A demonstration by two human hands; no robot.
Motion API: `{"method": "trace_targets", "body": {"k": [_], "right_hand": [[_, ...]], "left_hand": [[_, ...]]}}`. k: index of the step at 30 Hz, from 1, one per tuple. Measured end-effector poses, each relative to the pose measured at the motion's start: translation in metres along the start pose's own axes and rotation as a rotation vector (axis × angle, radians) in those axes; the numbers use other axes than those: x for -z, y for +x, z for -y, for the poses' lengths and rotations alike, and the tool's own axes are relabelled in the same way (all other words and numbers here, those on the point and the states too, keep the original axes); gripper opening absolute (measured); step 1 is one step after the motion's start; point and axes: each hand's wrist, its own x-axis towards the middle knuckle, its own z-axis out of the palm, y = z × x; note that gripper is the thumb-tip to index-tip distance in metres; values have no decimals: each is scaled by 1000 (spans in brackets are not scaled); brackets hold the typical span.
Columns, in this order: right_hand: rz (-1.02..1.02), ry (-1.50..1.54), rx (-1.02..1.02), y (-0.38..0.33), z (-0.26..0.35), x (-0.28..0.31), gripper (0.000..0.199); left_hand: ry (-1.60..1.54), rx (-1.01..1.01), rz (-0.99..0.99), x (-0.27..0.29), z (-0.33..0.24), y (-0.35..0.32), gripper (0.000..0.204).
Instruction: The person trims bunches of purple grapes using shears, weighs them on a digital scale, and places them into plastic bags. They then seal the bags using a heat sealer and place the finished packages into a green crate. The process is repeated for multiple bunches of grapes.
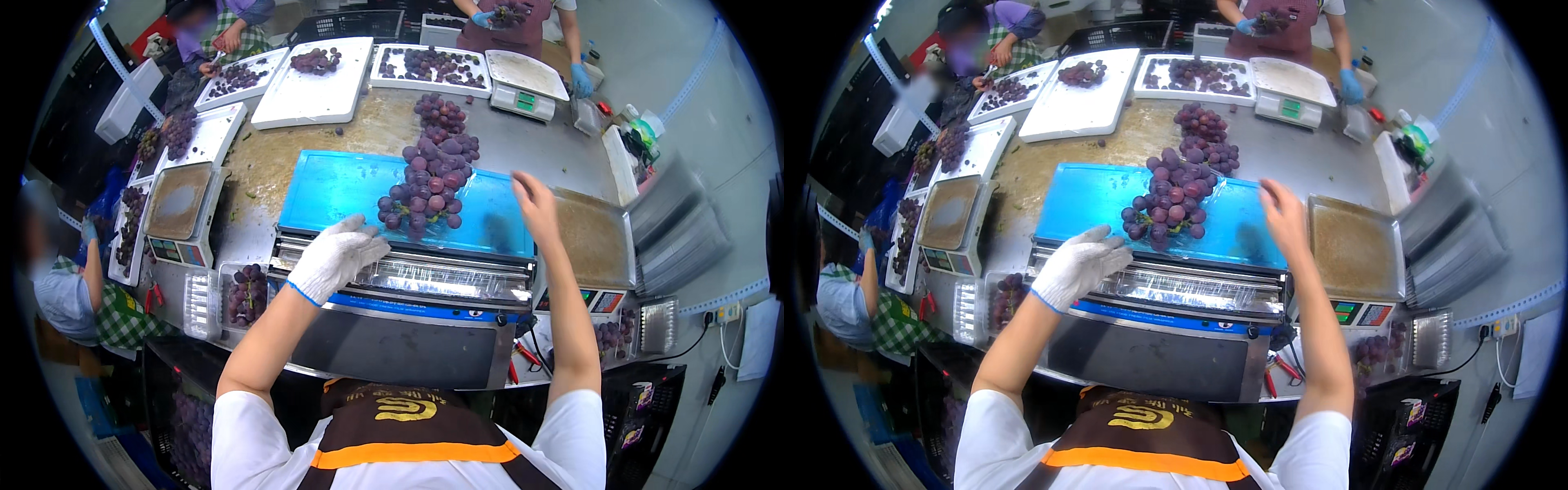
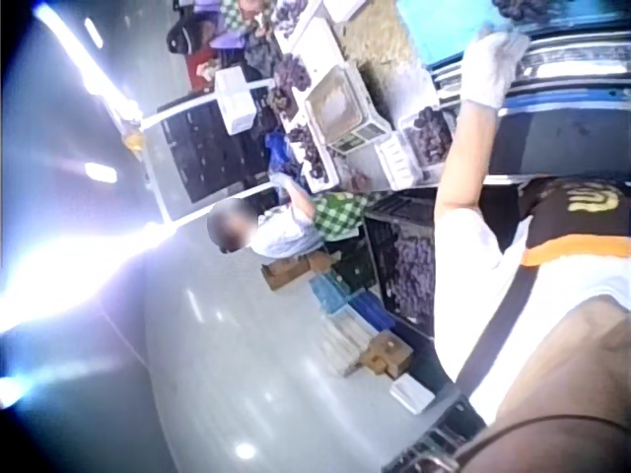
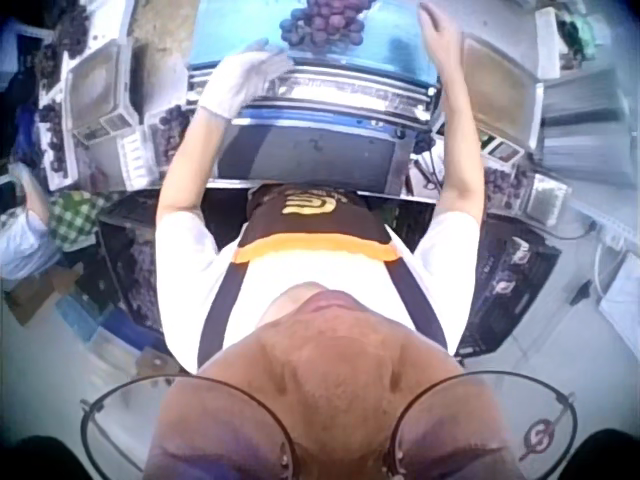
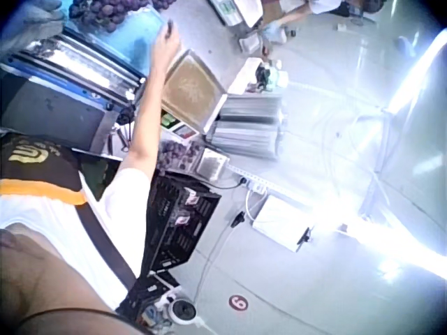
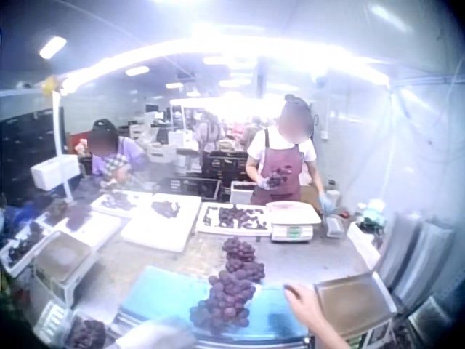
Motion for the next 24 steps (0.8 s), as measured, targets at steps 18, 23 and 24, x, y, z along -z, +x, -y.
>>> {"method": "trace_targets", "body": {"k": [18, 23, 24], "right_hand": [[508, 542, -682, 76, 2, -72, 59], [703, 375, -624, 101, 18, -89, 63], [725, 311, -599, 104, 36, -89, 64]], "left_hand": [[552, 24, 148, -2, -11, 42, 79], [856, -173, -27, 16, -33, 44, 60], [884, -209, -83, 23, -36, 48, 57]]}}
